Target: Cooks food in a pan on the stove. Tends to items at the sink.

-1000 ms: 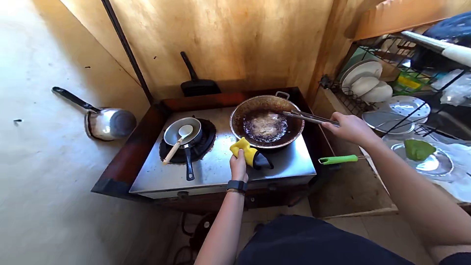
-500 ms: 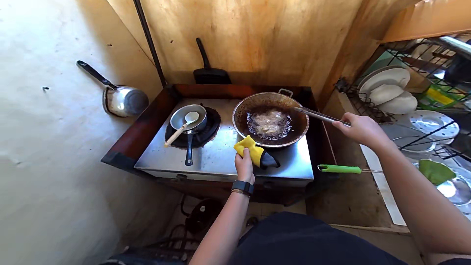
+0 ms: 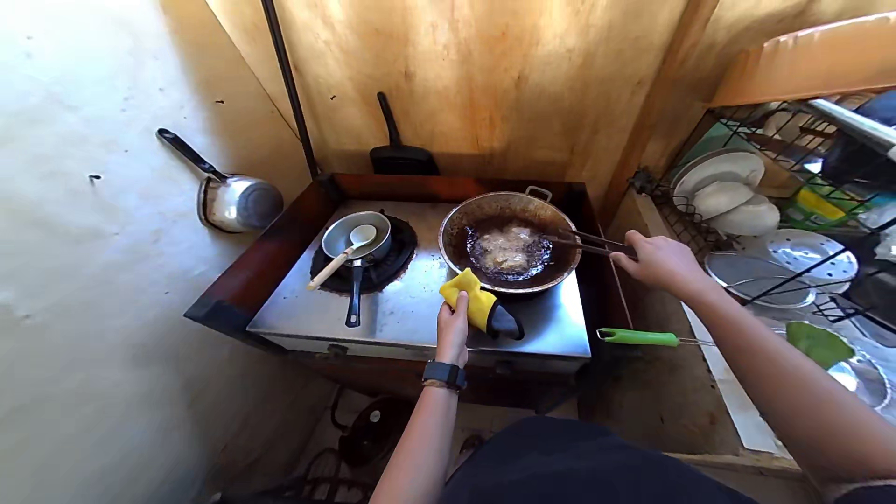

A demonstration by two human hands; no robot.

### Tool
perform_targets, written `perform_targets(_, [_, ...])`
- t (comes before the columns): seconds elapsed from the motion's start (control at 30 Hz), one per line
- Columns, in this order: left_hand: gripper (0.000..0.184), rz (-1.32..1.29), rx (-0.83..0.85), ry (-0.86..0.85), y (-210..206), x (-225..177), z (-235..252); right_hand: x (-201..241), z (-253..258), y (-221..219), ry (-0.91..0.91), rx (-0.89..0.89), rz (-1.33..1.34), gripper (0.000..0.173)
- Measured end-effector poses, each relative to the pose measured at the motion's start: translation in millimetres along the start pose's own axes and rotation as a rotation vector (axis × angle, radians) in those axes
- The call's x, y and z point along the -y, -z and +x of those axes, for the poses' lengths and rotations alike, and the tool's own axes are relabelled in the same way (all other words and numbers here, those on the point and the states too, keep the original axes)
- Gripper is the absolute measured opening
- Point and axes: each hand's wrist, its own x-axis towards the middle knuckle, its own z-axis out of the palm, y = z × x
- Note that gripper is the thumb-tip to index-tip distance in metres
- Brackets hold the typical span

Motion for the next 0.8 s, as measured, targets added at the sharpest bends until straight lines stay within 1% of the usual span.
perform_targets(0.07, [0.045,-0.005,0.007,0.000,1,0,0,-9,5,4,-0.029,-0.083,0.044,0.049])
perform_targets(0.1, [0.045,-0.006,0.010,0.003,1,-1,0,-13,9,7,-0.057,-0.093,0.064,0.050])
perform_targets(0.2, [0.045,-0.006,0.011,0.005,1,-1,0,-28,29,11,-0.114,-0.053,0.127,0.049])
perform_targets(0.3, [0.044,-0.012,0.010,0.007,1,-2,-1,-41,51,8,-0.083,0.041,0.210,0.049])
perform_targets(0.37, [0.043,-0.020,0.005,0.003,1,-1,-1,-46,62,3,-0.054,0.073,0.226,0.046])
perform_targets(0.6, [0.042,-0.043,-0.034,-0.028,-11,10,-3,-48,73,-4,-0.060,0.034,0.310,0.042])
perform_targets(0.8, [0.040,-0.106,-0.057,-0.035,-35,22,-26,-45,101,-2,-0.002,0.013,0.280,0.040])
